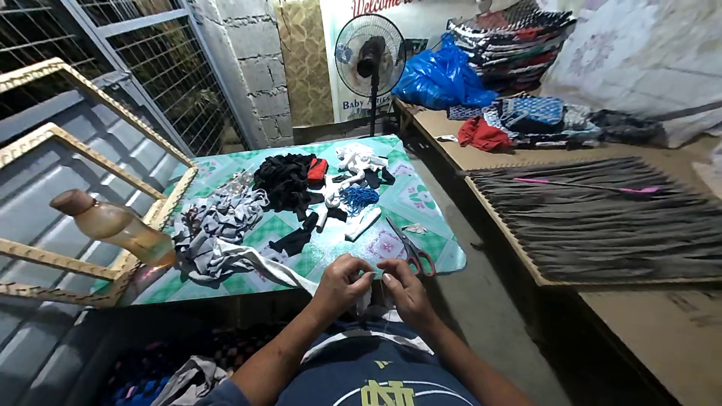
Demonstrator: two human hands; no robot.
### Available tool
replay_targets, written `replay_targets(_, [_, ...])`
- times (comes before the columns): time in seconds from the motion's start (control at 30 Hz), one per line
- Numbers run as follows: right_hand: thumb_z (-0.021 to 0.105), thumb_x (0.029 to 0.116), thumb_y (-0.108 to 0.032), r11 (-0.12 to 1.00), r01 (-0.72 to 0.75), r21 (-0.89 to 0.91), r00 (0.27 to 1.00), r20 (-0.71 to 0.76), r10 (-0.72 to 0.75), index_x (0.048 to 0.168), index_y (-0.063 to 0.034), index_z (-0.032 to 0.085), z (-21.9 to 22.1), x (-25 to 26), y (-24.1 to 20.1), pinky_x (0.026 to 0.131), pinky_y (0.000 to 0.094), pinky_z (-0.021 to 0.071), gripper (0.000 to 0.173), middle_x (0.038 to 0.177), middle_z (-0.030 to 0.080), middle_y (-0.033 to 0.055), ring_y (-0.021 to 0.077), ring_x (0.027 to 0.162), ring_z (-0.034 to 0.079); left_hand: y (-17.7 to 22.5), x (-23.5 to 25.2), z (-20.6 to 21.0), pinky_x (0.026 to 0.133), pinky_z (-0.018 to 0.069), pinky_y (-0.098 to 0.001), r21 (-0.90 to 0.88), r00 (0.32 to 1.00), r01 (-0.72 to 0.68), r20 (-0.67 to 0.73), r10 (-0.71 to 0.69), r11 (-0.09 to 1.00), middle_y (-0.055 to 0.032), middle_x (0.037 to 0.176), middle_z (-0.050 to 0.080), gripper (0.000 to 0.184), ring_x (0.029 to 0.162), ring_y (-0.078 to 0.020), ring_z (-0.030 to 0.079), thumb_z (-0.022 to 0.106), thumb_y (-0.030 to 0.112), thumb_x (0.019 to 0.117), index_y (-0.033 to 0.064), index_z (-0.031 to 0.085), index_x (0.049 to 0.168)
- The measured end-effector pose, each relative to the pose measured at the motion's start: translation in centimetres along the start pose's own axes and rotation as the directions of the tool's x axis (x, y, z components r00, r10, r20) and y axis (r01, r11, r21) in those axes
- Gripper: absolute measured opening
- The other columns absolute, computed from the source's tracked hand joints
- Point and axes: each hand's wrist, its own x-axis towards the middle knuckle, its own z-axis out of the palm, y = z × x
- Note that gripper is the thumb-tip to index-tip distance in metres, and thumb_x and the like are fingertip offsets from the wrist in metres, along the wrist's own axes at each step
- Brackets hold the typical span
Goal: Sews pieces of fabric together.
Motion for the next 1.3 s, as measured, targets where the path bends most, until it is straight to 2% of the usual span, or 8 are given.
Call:
replay_targets(0.17, [0.041,0.1002,-0.007,1.0,-0.003,-0.031,1.0,-0.005,0.003,0.114,0.01,0.061,0.09,0.03,-0.08,0.079,0.0172,0.0512,0.029,0.104,0.067,0.011,0.0013,0.087,0.061,-0.2,0.0,-0.17,0.063,0.0409,-0.0134,-0.003,1.0,-0.015,-0.008,0.015,1.0,-0.0016,0.076,0.059,0.015,0.069,-0.0007,0.05,0.07,0.017,0.0913,0.0032,0.075,0.093])
replay_targets(0.4, [0.043,0.0994,-0.005,1.0,-0.015,-0.021,1.0,-0.009,0.015,0.109,0.0081,0.06,0.16,0.0,-0.02,0.062,0.0158,0.0474,0.024,0.09,0.062,0.0054,-0.0011,0.068,0.053,-0.14,0.02,-0.21,0.062,0.0401,-0.0129,-0.004,1.0,-0.011,-0.01,0.011,1.0,-0.0007,0.076,0.058,0.015,0.068,0.0002,0.049,0.07,0.018,0.0912,0.0036,0.075,0.093])
replay_targets(0.77, [0.045,0.0993,-0.007,0.998,0.012,-0.062,1.0,-0.021,-0.013,0.111,0.0088,0.06,0.17,-0.13,0.05,0.073,0.0161,0.0511,0.024,0.096,0.066,0.0085,0.0004,0.08,0.06,0.05,0.09,-0.25,0.063,0.0416,-0.0153,0.006,1.0,-0.005,0.006,0.005,1.0,-0.0026,0.075,0.059,0.016,0.068,-0.0026,0.051,0.07,0.018,0.0911,0.0027,0.076,0.094])
replay_targets(1.0, [0.045,0.0992,-0.007,0.999,0.016,-0.044,1.0,-0.025,-0.017,0.11,0.0083,0.059,0.26,-0.18,0.23,0.069,0.0149,0.0501,0.023,0.093,0.064,0.0066,-0.0014,0.075,0.058,-0.03,0.07,-0.22,0.063,0.0418,-0.0152,0.025,1.0,-0.019,0.006,0.019,0.999,-0.0029,0.075,0.06,0.016,0.069,-0.0028,0.052,0.069,0.017,0.091,0.0027,0.076,0.093])
replay_targets(1.3, [0.046,0.0987,-0.008,0.998,0.025,-0.057,0.999,-0.024,-0.026,0.109,0.0075,0.06,0.38,-0.25,0.4,0.07,0.0154,0.0509,0.023,0.092,0.065,0.0064,-0.0006,0.076,0.059,0.04,0.08,-0.42,0.064,0.0416,-0.0158,0.012,1.0,0.013,0.024,-0.013,1.0,-0.0027,0.076,0.059,0.016,0.069,-0.0033,0.051,0.069,0.017,0.0917,0.0031,0.076,0.093])
